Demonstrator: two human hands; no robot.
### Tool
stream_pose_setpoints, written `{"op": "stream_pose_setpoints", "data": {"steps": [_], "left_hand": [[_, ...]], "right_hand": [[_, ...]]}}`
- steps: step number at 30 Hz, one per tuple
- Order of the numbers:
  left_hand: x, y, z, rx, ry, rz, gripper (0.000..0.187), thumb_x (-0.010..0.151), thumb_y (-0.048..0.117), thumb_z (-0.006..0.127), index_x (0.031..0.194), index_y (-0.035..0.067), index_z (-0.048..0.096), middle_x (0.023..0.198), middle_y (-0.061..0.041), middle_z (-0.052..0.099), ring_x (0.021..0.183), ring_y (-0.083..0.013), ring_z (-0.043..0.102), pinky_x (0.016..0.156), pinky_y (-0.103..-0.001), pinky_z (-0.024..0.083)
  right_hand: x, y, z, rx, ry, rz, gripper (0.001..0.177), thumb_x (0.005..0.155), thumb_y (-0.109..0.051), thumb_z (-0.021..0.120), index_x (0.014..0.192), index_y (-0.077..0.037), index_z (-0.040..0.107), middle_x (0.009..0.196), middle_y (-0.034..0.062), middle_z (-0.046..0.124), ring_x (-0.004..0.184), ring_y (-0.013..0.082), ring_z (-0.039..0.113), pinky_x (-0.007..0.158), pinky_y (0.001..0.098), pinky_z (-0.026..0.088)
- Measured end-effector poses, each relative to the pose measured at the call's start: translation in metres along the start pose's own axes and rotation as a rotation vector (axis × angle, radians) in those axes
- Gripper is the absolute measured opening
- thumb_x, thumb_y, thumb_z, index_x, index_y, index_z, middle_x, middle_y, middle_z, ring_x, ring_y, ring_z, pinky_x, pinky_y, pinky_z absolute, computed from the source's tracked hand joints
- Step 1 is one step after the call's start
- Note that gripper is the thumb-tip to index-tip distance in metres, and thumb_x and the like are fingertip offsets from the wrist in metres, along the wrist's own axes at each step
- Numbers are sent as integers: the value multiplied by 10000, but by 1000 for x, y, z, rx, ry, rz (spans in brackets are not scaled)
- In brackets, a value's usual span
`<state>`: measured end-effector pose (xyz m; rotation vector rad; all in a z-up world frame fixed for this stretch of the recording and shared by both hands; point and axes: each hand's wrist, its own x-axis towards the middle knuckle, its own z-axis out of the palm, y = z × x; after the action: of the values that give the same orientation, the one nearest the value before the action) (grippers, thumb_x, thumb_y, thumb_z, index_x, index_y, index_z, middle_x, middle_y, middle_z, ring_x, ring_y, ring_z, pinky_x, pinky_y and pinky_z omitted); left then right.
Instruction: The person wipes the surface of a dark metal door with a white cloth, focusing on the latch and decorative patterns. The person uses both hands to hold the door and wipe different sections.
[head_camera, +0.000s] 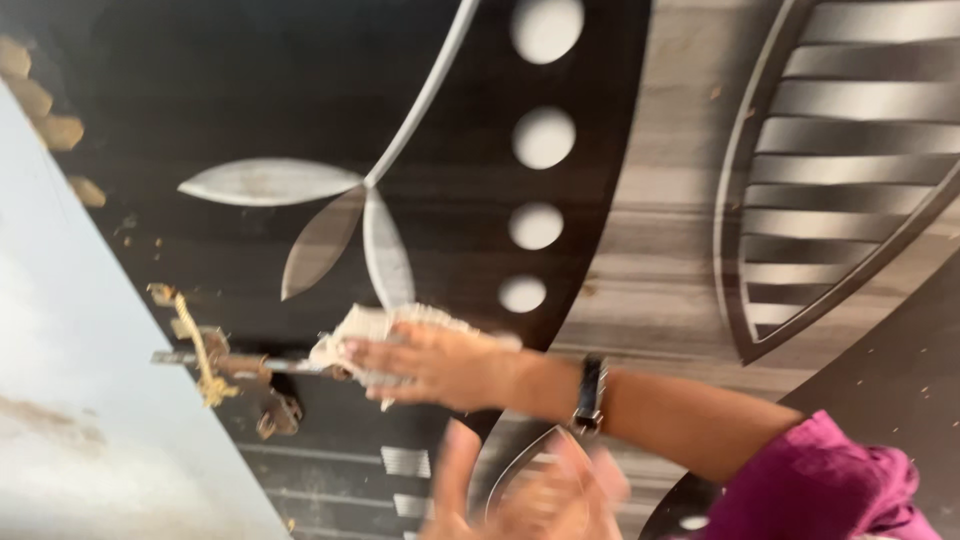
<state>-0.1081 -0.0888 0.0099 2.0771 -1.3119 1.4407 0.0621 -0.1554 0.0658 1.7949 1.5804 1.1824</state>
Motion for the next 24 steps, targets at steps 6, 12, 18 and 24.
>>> {"op": "stream_pose_setpoints", "data": {"steps": [6, 12, 18, 24], "left_hand": [[-19, -71, -25, 166, 57, -466, 694, 865, 331, 628, 1493, 92, 454, 1606, -247, 312, 1513, -450, 279, 1163, -753, 99], [-73, -164, -5, 306, 163, -914, 835, 984, 328, 520, 1571, -115, 126, 1643, -371, 74, 1548, -508, 41, 1155, -733, 30], [-114, -198, 18, 311, 230, -1077, 890, 935, 318, 430, 1590, -105, 1, 1683, -326, 25, 1578, -457, -23, 1168, -720, -85], [-116, -199, 19, 353, 189, -1038, 892, 1007, 441, 426, 1588, -89, 5, 1667, -336, -17, 1559, -451, -71, 1160, -718, -70]], "right_hand": [[44, 72, -22, -305, 109, 364, 536, 1028, -316, 579, 1543, -169, 550, 1651, 81, 364, 1539, 259, 288, 1091, 542, 330], [90, 35, 11, 4, 151, 233, 616, 1001, -357, 594, 1560, -104, 541, 1672, 108, 327, 1580, 286, 201, 1253, 564, 241], [136, 18, 40, -144, 94, 96, 566, 950, -327, 570, 1511, -262, 532, 1675, 16, 325, 1559, 203, 181, 1237, 510, 210], [138, 60, 18, -199, 100, 367, 567, 1012, -339, 564, 1567, -234, 517, 1686, 69, 306, 1567, 243, 156, 1164, 591, 206]]}}
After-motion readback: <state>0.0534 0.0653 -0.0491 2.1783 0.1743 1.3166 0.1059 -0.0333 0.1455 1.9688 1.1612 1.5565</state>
